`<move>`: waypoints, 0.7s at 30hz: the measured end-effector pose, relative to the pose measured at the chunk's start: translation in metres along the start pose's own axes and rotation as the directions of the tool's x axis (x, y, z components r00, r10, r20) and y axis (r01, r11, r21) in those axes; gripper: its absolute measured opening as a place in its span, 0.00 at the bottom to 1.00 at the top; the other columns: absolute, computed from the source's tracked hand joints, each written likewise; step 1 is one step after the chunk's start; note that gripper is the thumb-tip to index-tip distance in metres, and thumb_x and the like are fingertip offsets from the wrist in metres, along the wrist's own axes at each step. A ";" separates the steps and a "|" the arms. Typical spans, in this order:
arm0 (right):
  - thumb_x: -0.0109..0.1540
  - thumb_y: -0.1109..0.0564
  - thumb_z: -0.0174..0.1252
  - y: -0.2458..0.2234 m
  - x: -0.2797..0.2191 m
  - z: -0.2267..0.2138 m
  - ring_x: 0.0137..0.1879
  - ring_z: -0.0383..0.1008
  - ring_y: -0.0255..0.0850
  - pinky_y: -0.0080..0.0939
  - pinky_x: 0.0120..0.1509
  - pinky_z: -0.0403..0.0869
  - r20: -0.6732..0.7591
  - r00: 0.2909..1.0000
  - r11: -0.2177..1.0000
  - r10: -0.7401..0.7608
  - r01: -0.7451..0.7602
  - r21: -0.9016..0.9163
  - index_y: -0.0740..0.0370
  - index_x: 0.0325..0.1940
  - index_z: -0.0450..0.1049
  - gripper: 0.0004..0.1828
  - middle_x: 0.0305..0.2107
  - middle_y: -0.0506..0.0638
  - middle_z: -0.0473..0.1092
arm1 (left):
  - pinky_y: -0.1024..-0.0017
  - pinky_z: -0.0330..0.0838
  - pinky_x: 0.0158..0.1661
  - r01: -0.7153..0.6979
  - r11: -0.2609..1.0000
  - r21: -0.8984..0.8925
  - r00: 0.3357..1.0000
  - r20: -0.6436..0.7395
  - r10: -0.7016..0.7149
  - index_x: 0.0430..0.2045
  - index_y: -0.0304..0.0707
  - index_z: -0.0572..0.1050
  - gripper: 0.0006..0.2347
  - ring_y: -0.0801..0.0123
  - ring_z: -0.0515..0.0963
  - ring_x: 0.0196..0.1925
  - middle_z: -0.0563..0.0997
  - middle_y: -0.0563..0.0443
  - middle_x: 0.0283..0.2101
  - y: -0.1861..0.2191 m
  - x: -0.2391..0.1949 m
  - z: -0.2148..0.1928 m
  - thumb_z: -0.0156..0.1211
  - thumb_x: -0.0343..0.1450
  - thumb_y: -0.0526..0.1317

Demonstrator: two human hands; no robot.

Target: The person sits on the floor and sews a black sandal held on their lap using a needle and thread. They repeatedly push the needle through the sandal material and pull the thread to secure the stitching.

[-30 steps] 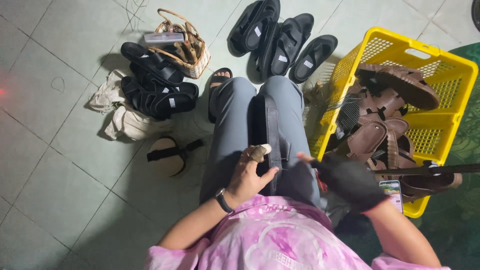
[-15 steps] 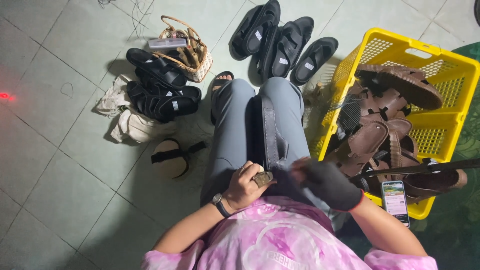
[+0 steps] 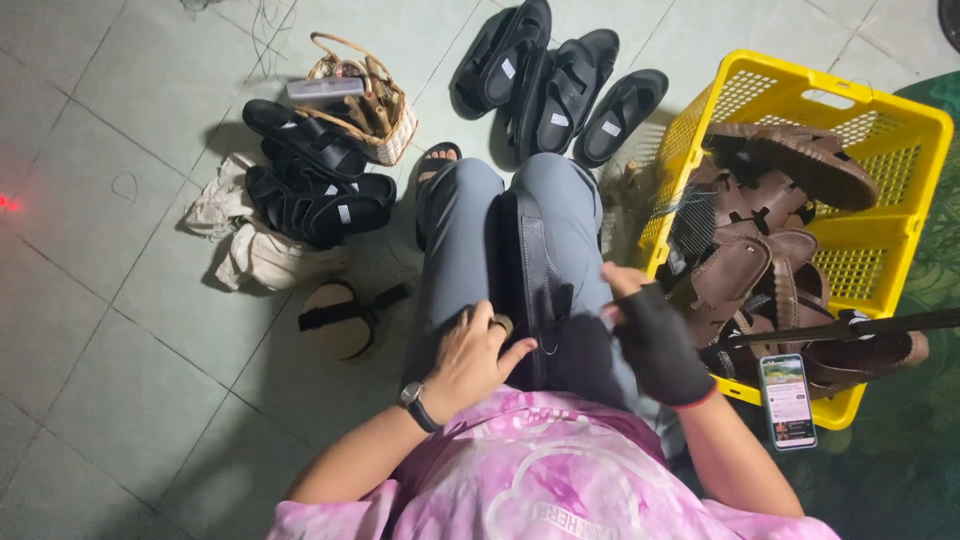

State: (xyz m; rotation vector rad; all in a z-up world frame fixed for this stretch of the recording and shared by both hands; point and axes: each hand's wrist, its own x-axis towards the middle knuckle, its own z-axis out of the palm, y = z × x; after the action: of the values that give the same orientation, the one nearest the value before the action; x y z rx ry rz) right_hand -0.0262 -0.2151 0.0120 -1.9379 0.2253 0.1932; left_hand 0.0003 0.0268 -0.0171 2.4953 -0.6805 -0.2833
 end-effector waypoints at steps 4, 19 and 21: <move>0.50 0.66 0.62 0.016 0.010 0.012 0.41 0.79 0.35 0.36 0.49 0.75 0.203 0.976 0.955 -0.083 0.136 -0.263 0.43 0.73 0.47 0.52 0.59 0.47 0.61 | 0.64 0.71 0.28 0.012 0.938 -0.346 0.999 0.046 0.004 0.10 0.31 0.71 0.22 0.47 0.75 0.28 0.68 0.46 0.25 -0.007 0.006 -0.009 0.54 0.71 0.50; 0.49 0.59 0.60 -0.004 0.001 0.014 0.27 0.69 0.38 0.41 0.30 0.68 0.301 0.887 0.791 -0.350 0.452 -0.413 0.54 0.43 0.72 0.18 0.48 0.44 0.64 | 0.75 0.68 0.37 0.012 0.363 -0.932 0.992 -0.035 -0.123 0.26 0.30 0.80 0.14 0.69 0.75 0.36 0.75 0.44 0.40 -0.011 0.016 -0.017 0.48 0.74 0.40; 0.54 0.52 0.60 -0.002 -0.005 0.018 0.20 0.74 0.43 0.36 0.24 0.71 0.210 0.944 0.924 -0.256 0.303 -0.233 0.49 0.30 0.75 0.03 0.14 0.43 0.71 | 0.71 0.71 0.42 -0.046 0.237 -0.970 0.978 -0.092 -0.189 0.33 0.28 0.79 0.15 0.63 0.80 0.40 0.75 0.41 0.49 -0.019 0.016 -0.008 0.45 0.75 0.41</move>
State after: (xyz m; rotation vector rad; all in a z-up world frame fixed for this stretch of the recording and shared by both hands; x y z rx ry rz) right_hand -0.0306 -0.1969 0.0083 -2.1753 -0.2072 0.2104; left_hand 0.0247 0.0354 -0.0213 1.2432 -0.1385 -0.3469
